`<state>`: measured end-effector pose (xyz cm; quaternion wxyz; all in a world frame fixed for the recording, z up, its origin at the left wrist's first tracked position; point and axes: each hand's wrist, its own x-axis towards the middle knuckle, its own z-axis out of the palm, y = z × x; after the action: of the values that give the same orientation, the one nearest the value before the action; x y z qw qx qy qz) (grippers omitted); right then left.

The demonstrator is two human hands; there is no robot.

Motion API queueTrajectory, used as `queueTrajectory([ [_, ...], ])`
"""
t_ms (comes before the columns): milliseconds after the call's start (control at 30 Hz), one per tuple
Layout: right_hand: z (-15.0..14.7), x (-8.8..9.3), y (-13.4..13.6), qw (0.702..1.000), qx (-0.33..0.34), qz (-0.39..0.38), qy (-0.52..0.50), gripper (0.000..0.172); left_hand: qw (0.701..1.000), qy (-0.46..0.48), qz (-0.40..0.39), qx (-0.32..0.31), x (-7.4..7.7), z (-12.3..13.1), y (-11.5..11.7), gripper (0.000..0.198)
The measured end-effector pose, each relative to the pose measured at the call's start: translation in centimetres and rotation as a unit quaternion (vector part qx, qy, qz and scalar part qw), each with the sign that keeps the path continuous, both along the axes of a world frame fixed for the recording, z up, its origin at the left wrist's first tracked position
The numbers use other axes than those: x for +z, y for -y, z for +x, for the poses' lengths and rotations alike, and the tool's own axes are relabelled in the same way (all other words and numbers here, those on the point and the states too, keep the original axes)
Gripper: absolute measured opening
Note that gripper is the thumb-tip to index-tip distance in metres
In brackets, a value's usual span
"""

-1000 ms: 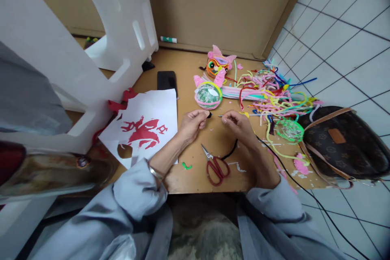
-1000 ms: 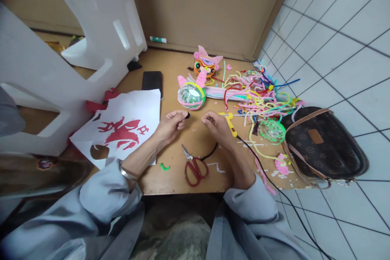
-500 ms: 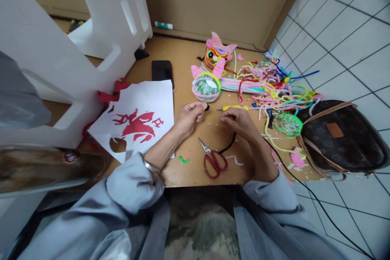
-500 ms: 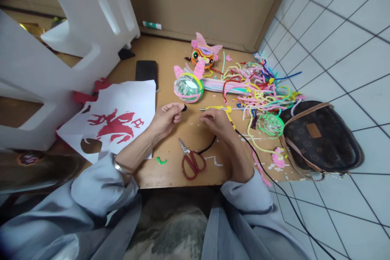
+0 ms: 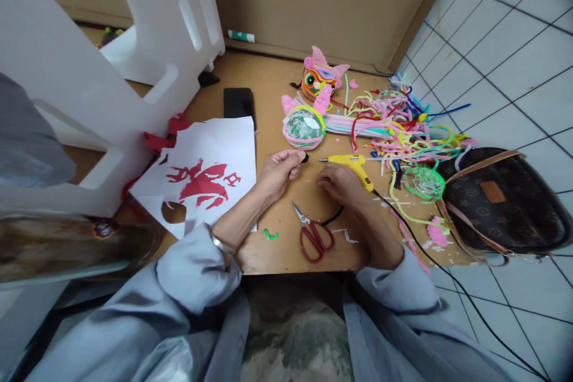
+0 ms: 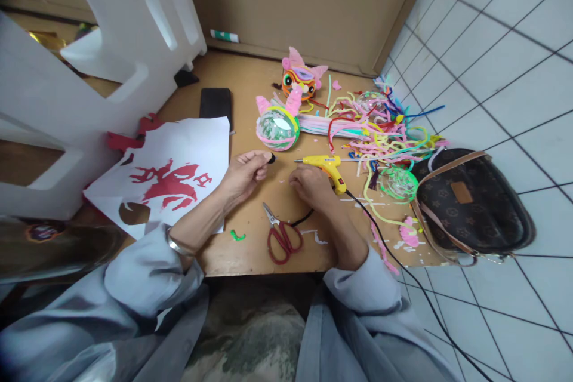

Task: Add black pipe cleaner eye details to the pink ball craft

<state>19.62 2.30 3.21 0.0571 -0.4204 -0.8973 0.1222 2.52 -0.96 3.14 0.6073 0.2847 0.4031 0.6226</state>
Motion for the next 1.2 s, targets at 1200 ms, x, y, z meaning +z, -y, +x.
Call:
queueTrajectory([
  [1200,1.5,1.2,-0.8,0.810,-0.210,-0.141,-0.529,0.026,1.000,-0.011,-0.019,0.011,-0.2,0.1,-0.1,0.030],
])
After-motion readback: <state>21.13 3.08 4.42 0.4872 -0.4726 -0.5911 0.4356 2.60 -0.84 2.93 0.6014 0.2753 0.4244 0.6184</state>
